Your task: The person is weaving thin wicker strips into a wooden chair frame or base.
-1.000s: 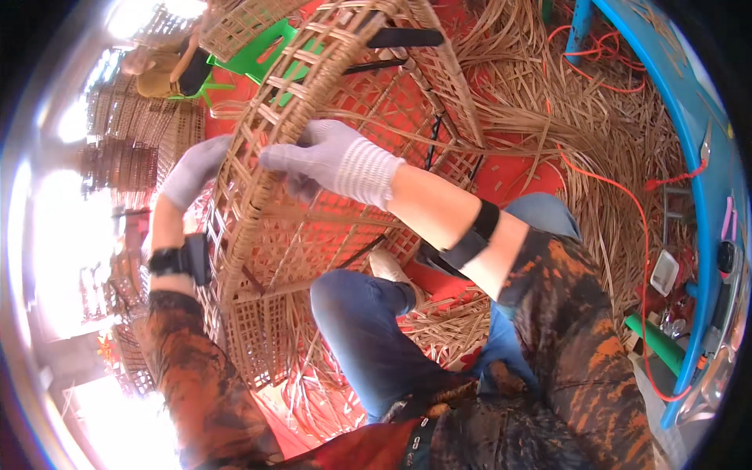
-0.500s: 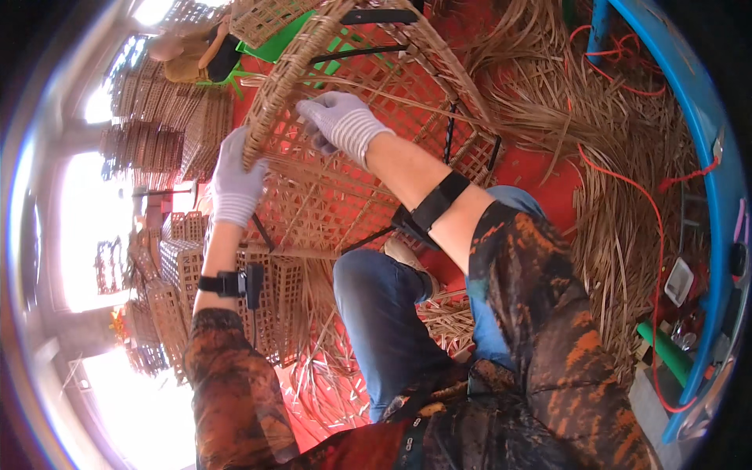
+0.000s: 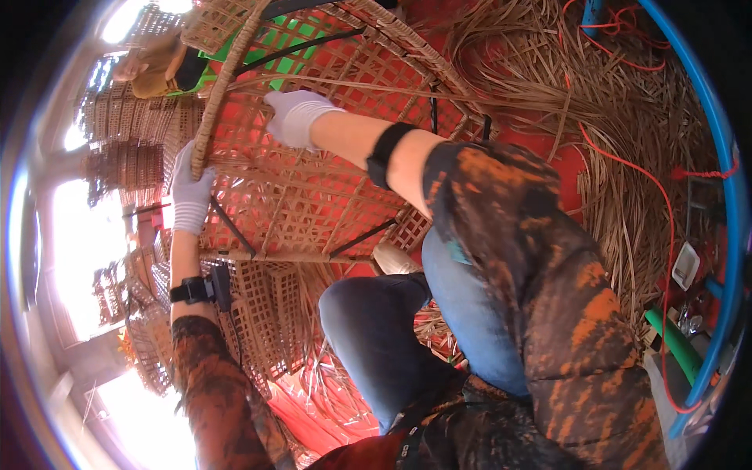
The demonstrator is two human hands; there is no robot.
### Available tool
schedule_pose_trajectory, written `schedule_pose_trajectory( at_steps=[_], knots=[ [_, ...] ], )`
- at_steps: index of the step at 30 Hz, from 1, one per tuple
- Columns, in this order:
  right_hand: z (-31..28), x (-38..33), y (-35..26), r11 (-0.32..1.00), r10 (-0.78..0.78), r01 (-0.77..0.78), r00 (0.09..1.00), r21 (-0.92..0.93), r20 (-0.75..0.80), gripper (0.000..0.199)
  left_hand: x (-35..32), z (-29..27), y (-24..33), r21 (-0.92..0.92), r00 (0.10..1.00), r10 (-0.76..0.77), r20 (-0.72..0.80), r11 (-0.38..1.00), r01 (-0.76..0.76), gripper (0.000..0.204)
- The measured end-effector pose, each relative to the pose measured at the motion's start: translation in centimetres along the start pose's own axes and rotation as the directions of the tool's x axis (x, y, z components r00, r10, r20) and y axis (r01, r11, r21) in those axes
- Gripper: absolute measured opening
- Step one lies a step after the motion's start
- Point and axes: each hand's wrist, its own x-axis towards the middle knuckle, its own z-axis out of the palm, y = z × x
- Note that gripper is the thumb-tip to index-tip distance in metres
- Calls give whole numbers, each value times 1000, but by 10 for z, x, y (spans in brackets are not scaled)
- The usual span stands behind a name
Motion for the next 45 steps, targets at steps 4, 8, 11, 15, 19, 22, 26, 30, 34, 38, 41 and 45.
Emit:
schedule_pose_trajectory(
  at_steps=[4,8,11,15,19,22,26,30,34,38,41,45],
  knots=[
    [12,46,-6,999,-11,8,997,-49,-71,58,1,2,-10,89,1000,-16,1,996,16,55],
    [23,77,2,1000,-31,31,996,0,-88,55,8,6,-23,-109,982,-173,72,978,180,58],
    [33,87,3,997,-52,56,997,57,-60,55,8,6,-28,-86,976,-215,42,972,218,59],
    [49,87,1,982,-104,118,990,145,-97,55,5,4,-24,-95,982,-176,62,979,182,58],
    [51,87,-3,983,-61,104,961,150,-269,50,3,2,-12,-95,971,-232,62,967,238,58],
    [44,88,-5,979,-27,69,976,191,-214,44,0,-1,-1,-80,983,-174,49,981,178,57],
    [39,80,-4,975,-55,82,990,207,-133,56,-3,-4,9,22,989,-136,63,991,135,58],
    [37,72,-4,975,-44,61,996,213,-84,57,-4,-6,19,-17,982,-171,84,985,173,59],
    [31,71,-7,971,-47,62,997,230,-67,48,-9,-9,30,55,983,-169,72,985,165,60],
    [24,71,-13,872,56,-69,998,485,41,36,-13,-12,36,-81,969,-226,94,969,234,63],
    [26,67,-15,919,-47,37,999,393,17,49,-12,-12,37,-34,966,-235,111,970,240,64],
    [35,60,-14,930,-69,66,998,361,-5,39,-12,-12,37,-75,966,-237,101,967,245,65]
  ],
)
